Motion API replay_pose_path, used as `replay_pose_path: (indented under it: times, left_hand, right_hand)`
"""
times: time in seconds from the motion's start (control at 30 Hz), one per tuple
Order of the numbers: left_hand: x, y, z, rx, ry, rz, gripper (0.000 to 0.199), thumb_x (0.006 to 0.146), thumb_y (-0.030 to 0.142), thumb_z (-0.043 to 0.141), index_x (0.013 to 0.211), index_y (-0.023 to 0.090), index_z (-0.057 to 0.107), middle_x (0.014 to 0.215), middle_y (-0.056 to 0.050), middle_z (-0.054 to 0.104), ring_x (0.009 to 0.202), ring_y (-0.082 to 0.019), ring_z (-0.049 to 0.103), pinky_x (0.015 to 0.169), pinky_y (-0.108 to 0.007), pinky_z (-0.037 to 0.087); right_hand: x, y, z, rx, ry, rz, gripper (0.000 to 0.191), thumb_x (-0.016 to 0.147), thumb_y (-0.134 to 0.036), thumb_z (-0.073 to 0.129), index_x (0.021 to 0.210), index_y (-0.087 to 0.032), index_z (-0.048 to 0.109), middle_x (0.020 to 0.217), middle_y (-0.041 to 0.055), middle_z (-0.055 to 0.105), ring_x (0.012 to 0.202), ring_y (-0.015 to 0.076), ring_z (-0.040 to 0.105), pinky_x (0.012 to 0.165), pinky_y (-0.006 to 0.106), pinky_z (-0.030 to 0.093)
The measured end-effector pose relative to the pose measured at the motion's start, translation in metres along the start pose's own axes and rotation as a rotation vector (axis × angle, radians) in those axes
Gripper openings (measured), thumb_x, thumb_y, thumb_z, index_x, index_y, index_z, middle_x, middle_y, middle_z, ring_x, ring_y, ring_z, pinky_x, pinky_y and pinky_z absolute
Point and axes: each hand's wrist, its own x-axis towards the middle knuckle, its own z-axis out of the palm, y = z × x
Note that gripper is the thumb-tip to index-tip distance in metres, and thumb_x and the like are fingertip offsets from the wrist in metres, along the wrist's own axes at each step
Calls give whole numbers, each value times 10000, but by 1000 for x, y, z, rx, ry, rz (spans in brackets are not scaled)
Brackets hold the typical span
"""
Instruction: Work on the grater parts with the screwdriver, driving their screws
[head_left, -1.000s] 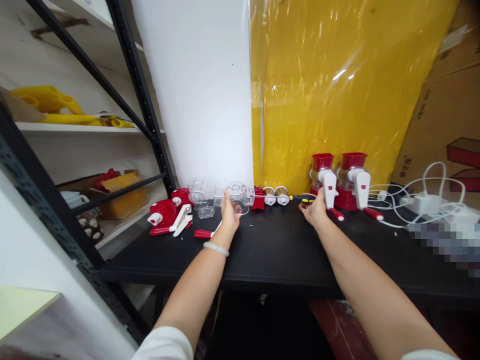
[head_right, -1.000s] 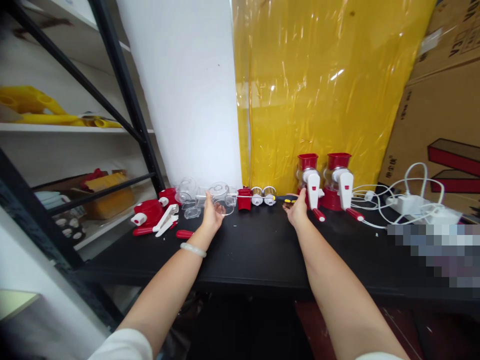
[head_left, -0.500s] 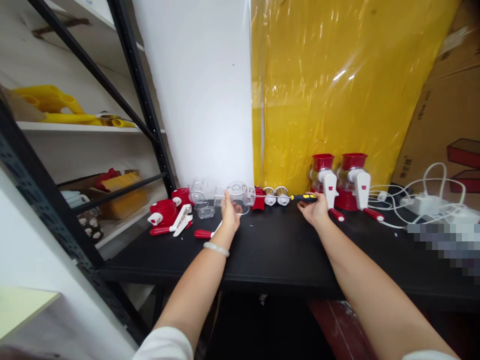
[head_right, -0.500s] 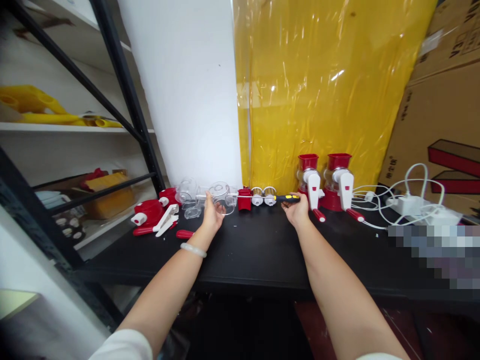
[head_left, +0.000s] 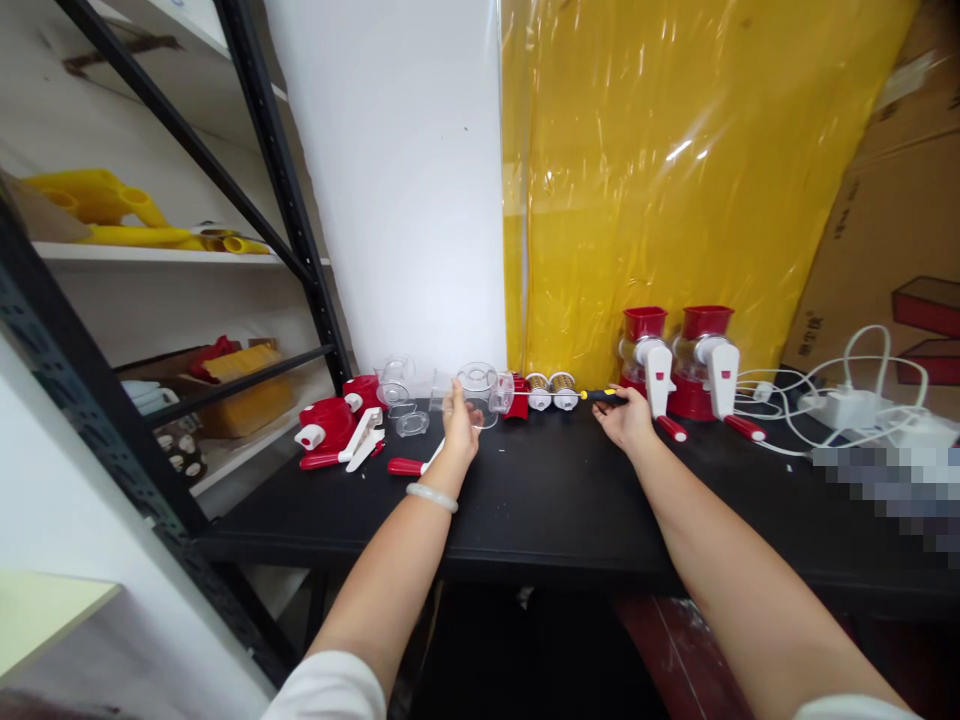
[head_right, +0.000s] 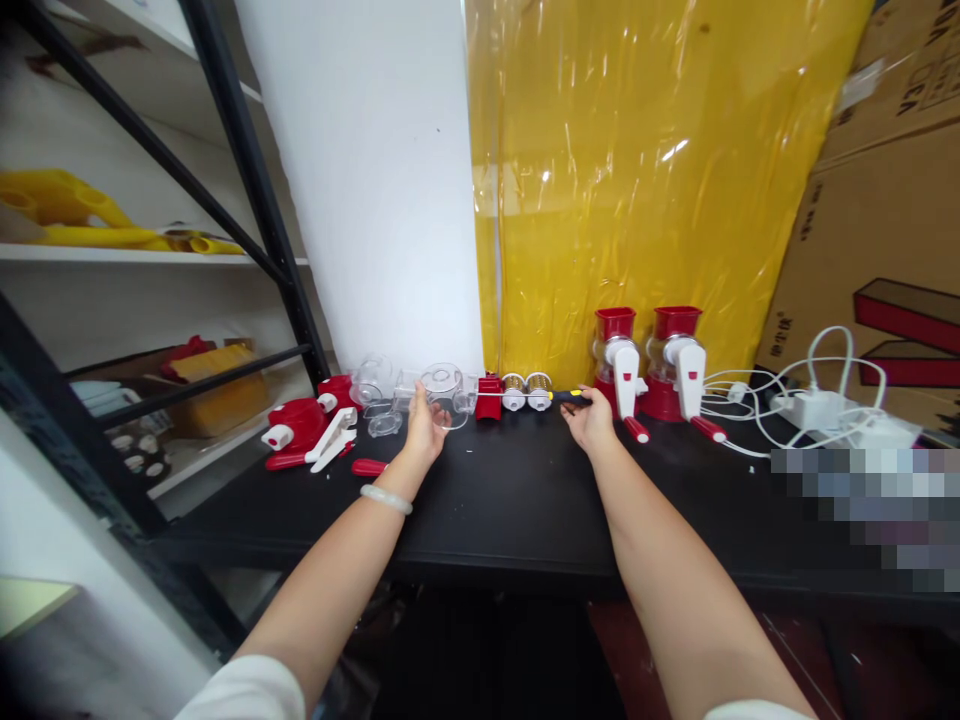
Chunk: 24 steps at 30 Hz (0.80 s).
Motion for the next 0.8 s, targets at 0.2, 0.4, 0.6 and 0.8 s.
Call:
replay_pose_path:
  times: [0.2, 0.4, 0.6, 0.8]
  left_hand:
    - [-1, 2, 1, -8, 17, -16, 541, 718, 670, 709, 1031, 259, 548, 735, 44, 457, 539, -58, 461, 536, -175, 425]
    - [5, 3, 0, -11, 70, -52, 552, 731, 721, 654, 1020, 260, 568, 780, 24, 468, 558, -61, 478, 533, -173, 432]
    - [4, -2, 1, 32, 17, -25, 566, 709, 707, 689, 1033, 263, 555, 728, 42, 453, 521, -58, 457, 514, -172, 415]
    - [3, -1, 2, 35, 31, -38, 537, 741, 703, 661, 1037, 264, 566, 737, 34, 458, 526, -62, 469, 521, -183, 424]
  right_hand:
    - [5, 8, -2, -102, 76, -51, 399, 879, -623, 522, 759, -244, 486, 519, -71, 470, 391, 98, 421, 364, 194, 334]
    - [5, 13, -1, -142, 44, -59, 256, 814, -334, 684, 736, -243, 459, 480, -113, 390, 364, 60, 322, 350, 154, 273]
    - [5, 3, 0, -81, 47, -34, 182, 898, -353, 490, 761, -235, 471, 552, -59, 504, 447, 95, 474, 446, 202, 440]
    - [8, 6, -1, -130, 121, -69, 361, 899, -551, 521, 723, -238, 485, 463, -77, 418, 367, 91, 371, 356, 197, 322]
